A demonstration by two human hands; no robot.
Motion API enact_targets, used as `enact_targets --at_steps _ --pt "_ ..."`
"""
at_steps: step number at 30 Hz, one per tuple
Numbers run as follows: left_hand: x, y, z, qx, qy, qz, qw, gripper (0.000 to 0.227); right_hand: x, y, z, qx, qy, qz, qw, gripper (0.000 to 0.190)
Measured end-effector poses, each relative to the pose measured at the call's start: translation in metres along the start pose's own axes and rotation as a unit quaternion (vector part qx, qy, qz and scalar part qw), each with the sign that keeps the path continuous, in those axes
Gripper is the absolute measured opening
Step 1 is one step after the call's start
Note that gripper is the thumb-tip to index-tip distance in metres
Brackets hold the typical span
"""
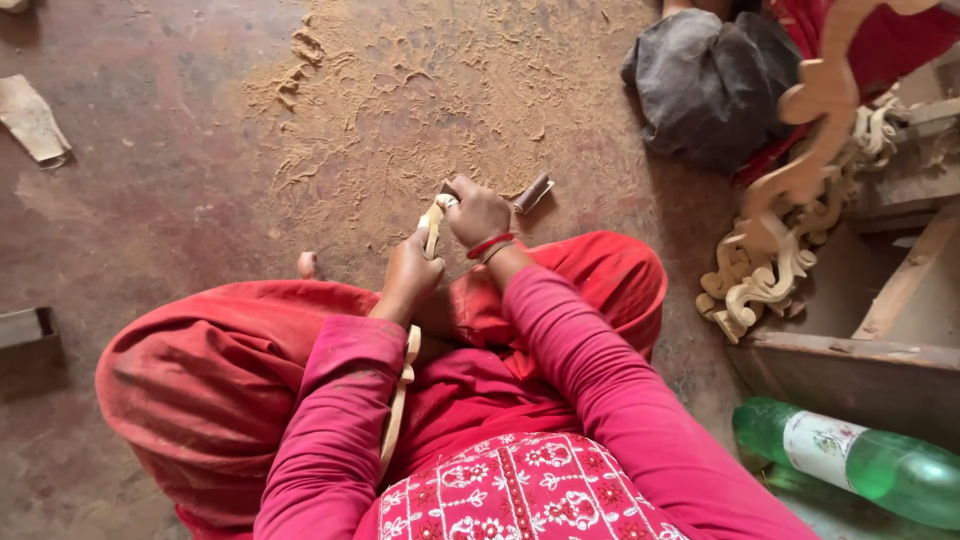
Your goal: The person sits on the floor and uses a sanding block to smooth the edges of a carved wooden piece. They rotate the piece to access different sides and continue sanding while another person works nearby.
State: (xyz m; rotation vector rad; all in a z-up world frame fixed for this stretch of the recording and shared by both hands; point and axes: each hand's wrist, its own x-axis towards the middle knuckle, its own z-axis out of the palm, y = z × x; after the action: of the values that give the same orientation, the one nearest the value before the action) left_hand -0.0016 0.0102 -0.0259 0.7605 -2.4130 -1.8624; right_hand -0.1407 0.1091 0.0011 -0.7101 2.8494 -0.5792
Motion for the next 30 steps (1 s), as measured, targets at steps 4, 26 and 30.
enact_targets --at_steps 4,26,30 --pt "-0.003 0.001 -0.015 -0.125 -0.004 -0.012 0.992 0.045 -0.012 -0.012 0.018 0.029 0.135 -0.045 0.989 0.023" --pt "-0.004 0.003 -0.039 -0.220 -0.073 -0.070 0.970 0.059 -0.025 -0.021 0.003 0.482 -0.083 0.064 0.870 0.034" --pt "0.021 -0.003 -0.039 -0.180 -0.033 -0.142 0.973 0.058 -0.029 -0.036 0.000 0.235 -0.004 -0.021 0.972 0.039"
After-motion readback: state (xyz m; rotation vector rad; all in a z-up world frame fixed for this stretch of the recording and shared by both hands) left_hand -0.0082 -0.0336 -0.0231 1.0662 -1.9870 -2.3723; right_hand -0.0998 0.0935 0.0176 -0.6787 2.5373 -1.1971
